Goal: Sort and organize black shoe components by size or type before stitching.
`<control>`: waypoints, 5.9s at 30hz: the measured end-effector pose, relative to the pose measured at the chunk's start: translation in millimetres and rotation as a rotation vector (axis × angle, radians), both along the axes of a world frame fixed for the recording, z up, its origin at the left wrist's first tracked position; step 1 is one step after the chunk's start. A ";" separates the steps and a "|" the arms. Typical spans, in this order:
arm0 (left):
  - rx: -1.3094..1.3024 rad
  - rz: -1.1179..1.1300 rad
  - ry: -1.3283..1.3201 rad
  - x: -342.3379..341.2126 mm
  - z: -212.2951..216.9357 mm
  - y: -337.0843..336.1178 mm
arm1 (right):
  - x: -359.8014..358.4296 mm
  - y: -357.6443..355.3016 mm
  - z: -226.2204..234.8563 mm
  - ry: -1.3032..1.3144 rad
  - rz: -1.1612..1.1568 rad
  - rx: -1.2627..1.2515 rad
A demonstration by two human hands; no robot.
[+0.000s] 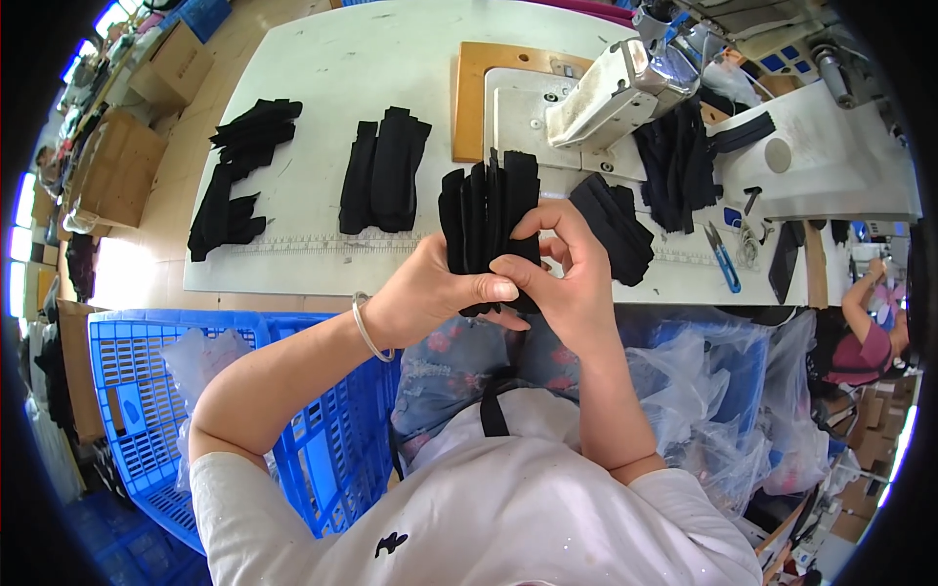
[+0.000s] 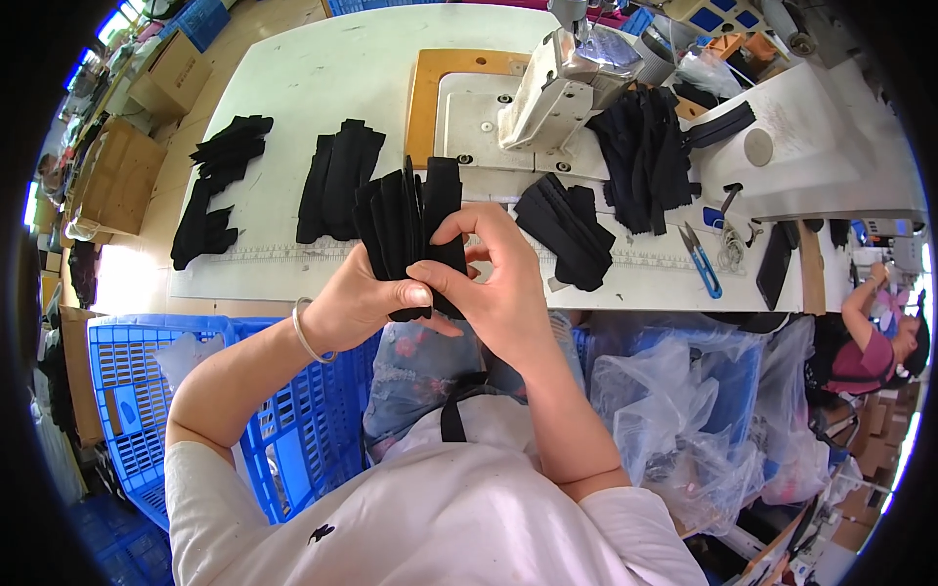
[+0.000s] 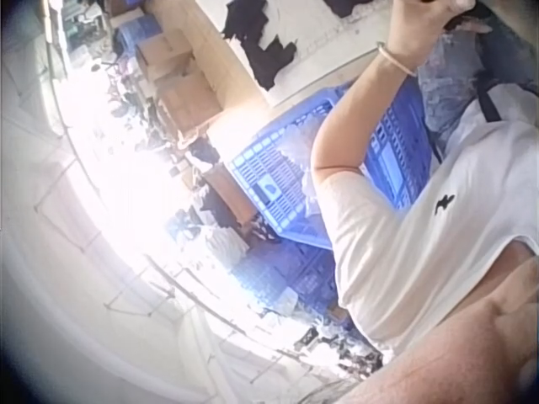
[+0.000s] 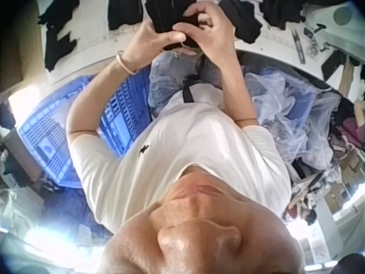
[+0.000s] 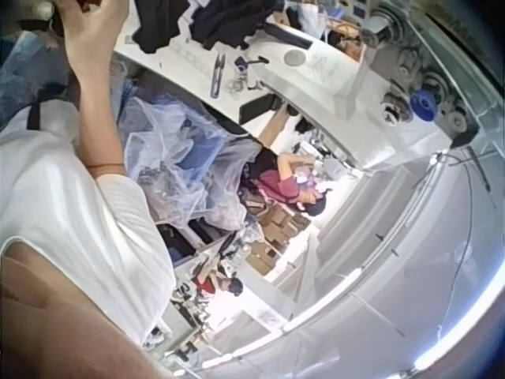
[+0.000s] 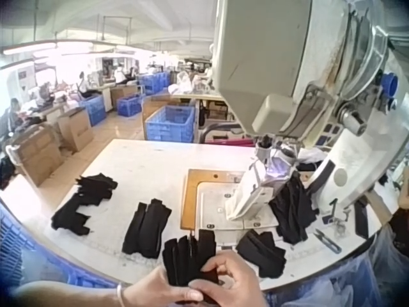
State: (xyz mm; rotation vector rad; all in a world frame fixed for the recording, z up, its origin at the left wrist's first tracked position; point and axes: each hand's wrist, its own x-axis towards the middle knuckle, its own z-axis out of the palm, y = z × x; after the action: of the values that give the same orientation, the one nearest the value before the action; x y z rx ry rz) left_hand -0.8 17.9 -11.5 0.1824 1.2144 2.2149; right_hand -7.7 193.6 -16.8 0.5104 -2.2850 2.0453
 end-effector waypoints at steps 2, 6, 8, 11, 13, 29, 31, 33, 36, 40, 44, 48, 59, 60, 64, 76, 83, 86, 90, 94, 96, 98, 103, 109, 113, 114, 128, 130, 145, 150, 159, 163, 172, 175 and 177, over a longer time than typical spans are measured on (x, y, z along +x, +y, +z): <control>0.004 -0.006 -0.008 -0.9 -3.5 0.2 | -0.1 0.3 -0.2 -0.020 0.019 -0.051; -0.006 -0.011 -0.009 -0.2 -4.2 1.0 | 1.4 2.9 2.8 -0.063 0.036 -0.056; -0.010 -0.010 0.018 0.6 -1.7 1.0 | 2.4 3.2 4.7 -0.093 0.039 -0.057; -0.015 -0.012 0.023 1.0 -2.5 1.3 | 3.4 3.8 5.3 -0.108 0.039 -0.047; -0.014 -0.010 0.025 1.3 -3.6 1.6 | 3.7 4.4 6.1 -0.113 0.048 -0.049; -0.070 0.041 0.018 2.0 -1.3 2.1 | 2.7 1.8 10.6 0.116 -0.041 0.143; -0.080 0.024 0.029 1.5 -3.6 1.0 | 2.5 1.3 14.9 0.119 -0.033 0.197; -0.088 0.009 0.035 0.4 -7.1 -1.4 | 1.4 -1.6 15.4 0.071 -0.049 0.238; -0.081 0.012 0.058 1.3 -3.9 -0.6 | 1.0 -1.0 12.3 0.051 -0.028 0.144; -0.031 0.050 0.017 1.9 3.3 1.2 | 1.2 -3.5 4.6 0.001 -0.028 -0.032; -0.148 0.046 0.076 -1.4 -2.7 -3.6 | -0.1 -0.1 4.2 0.039 -0.029 -0.029; -0.028 0.077 0.015 0.6 9.1 -0.3 | -0.6 -1.9 2.5 0.044 -0.022 -0.034; -0.050 0.077 0.054 2.0 2.2 -0.3 | 0.9 -4.0 8.8 0.051 -0.023 0.019; -0.050 0.077 0.054 3.2 1.4 0.8 | 2.1 -4.5 12.0 0.068 -0.051 0.097; -0.062 0.070 0.143 5.1 -8.3 0.5 | 2.5 -6.7 20.0 0.135 -0.077 0.241; -0.013 0.049 0.148 4.2 -1.5 -0.9 | 2.9 -11.0 5.1 0.049 -0.067 0.002; -0.036 0.041 0.192 7.1 -4.6 -0.8 | 3.3 -10.6 10.2 0.158 -0.091 0.082; -0.101 0.012 0.211 5.4 -6.9 -3.4 | 4.9 -12.7 10.8 0.109 -0.109 0.130; -0.041 0.081 0.174 6.4 -7.9 -0.2 | 4.9 -14.1 8.7 -0.009 -0.096 0.012; -0.140 0.050 0.193 5.9 -9.9 -2.6 | 5.7 -18.1 5.7 -0.127 -0.149 -0.211; -0.164 0.051 0.201 6.5 -8.1 -1.4 | 0.2 -12.6 -7.2 0.179 -0.138 0.012; -0.162 0.085 0.195 7.5 -6.1 -0.4 | 2.7 -15.7 1.0 0.164 -0.130 0.054; -0.259 0.150 0.281 6.6 -10.8 -0.3 | 4.7 -16.3 11.5 0.066 -0.088 0.096; -0.359 0.073 0.254 4.4 -9.3 -3.1 | 4.1 -18.0 11.9 0.061 -0.105 0.147; -0.410 0.022 0.239 3.9 -11.7 -8.3 | 4.7 -19.0 12.4 0.091 -0.098 0.196; -0.407 0.025 0.238 4.8 -11.5 -9.1 | 5.0 -20.1 12.1 0.080 -0.091 0.190; -0.158 0.068 0.275 8.0 -4.4 -4.3 | 5.4 -18.3 7.6 0.083 -0.135 -0.077; -0.204 0.078 0.319 10.8 -7.1 -4.8 | 4.0 -17.0 7.9 0.278 -0.122 0.147; -0.329 0.046 0.398 7.9 -11.9 -6.9 | 6.2 -20.7 14.1 0.057 -0.102 0.089; -0.257 0.101 0.404 7.6 -16.5 -2.3 | 5.7 -20.5 15.5 0.113 -0.122 0.163; -0.290 0.147 0.456 10.3 -23.6 0.7 | 7.6 -18.5 16.1 0.118 -0.125 0.229; -0.509 -0.013 0.373 7.9 -13.4 -8.0 | 10.1 -17.8 13.0 -0.010 -0.136 0.124; -0.168 0.027 0.109 7.0 -20.7 -2.5 | 9.3 -16.9 10.9 0.021 -0.126 0.113; -0.141 0.118 0.114 8.7 -16.0 -0.1 | 9.4 -17.2 7.2 0.029 -0.119 0.136; -0.184 0.035 0.119 8.2 -4.1 0.3 | 10.8 -16.6 5.8 0.041 -0.167 0.181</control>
State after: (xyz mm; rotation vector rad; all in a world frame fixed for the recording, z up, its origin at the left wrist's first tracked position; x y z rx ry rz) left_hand 7.5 18.1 -15.6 0.2230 1.4886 2.1322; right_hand 3.1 177.0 -11.0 0.3503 -2.4112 1.7484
